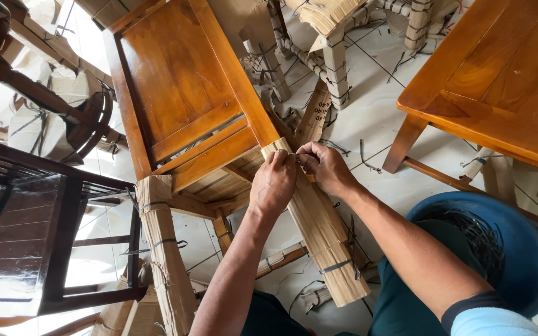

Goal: Wrapping wooden chair legs with cardboard strips and securing them with wire ties for shipping protection.

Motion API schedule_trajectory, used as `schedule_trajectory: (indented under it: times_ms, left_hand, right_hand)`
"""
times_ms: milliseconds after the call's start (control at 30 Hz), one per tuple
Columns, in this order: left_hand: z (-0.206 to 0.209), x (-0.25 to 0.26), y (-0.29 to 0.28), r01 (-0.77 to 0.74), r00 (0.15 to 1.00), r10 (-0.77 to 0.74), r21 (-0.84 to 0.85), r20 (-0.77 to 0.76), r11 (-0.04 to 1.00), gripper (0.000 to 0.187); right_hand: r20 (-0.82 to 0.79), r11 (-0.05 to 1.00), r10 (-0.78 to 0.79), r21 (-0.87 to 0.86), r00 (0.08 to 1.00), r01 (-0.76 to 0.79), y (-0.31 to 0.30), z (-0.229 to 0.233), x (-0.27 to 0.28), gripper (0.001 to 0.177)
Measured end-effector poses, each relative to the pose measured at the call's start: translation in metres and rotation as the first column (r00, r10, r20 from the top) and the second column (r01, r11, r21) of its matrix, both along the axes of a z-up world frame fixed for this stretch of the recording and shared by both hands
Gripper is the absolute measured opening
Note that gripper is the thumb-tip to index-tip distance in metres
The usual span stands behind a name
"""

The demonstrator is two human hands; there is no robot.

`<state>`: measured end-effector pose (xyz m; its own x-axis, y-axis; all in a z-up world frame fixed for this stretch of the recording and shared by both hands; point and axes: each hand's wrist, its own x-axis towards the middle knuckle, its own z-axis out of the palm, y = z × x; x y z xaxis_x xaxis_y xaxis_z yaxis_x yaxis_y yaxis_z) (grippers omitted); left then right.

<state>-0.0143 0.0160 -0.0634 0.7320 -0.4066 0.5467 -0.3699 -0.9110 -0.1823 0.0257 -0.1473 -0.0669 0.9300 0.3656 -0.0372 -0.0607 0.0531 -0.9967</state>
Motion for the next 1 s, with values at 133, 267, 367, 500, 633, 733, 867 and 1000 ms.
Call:
schedule_trajectory:
  times_ms: [133, 267, 367, 500, 633, 733, 867, 1000]
  left_hand:
    - [0.008, 0.001, -0.002, 0.065, 0.998, -0.066, 0.079, 0.012, 0.995, 0.007]
    - [0.000, 0.005, 0.000, 0.084, 0.996, -0.088, 0.126, 0.023, 0.988, 0.006]
    - [-0.007, 0.007, 0.002, 0.097, 0.994, -0.105, 0.158, 0.042, 0.983, 0.005]
    - [0.020, 0.002, 0.002, 0.118, 0.988, -0.134, 0.177, 0.081, 0.977, 0.005]
    - [0.018, -0.006, 0.009, 0.148, 0.978, -0.161, 0.101, 0.131, 0.984, 0.016]
    - [0.026, -0.012, 0.006, 0.103, 0.986, -0.106, 0.029, 0.126, 0.994, 0.018]
    - [0.019, -0.023, -0.009, -0.030, 0.988, 0.056, -0.176, 0.141, 0.984, 0.015]
    - [0.026, -0.089, -0.050, -0.354, 0.934, 0.160, -0.784, -0.318, 0.509, 0.063]
  right_hand:
    - [0.018, 0.997, 0.014, -0.077, 1.000, -0.013, 0.000, -0.002, 0.001, 0.017]
    - [0.020, 0.997, 0.007, -0.076, 1.000, -0.005, 0.000, 0.002, 0.001, 0.018]
    - [0.052, 0.997, -0.005, -0.077, 0.999, 0.009, -0.001, 0.012, -0.004, 0.016]
    - [0.183, 0.980, -0.030, -0.188, 0.983, 0.065, -0.004, 0.005, -0.002, 0.014]
    - [0.333, 0.861, 0.041, -0.490, 0.942, 0.136, -0.009, -0.044, -0.001, 0.028]
    - [0.213, 0.891, 0.039, -0.450, 0.976, 0.063, 0.005, -0.040, -0.008, 0.016]
    - [0.186, 0.891, 0.088, -0.454, 0.979, 0.006, -0.008, -0.066, 0.011, 0.014]
    - [0.138, 0.881, 0.004, -0.470, 0.990, 0.062, -0.027, -0.041, 0.009, 0.032]
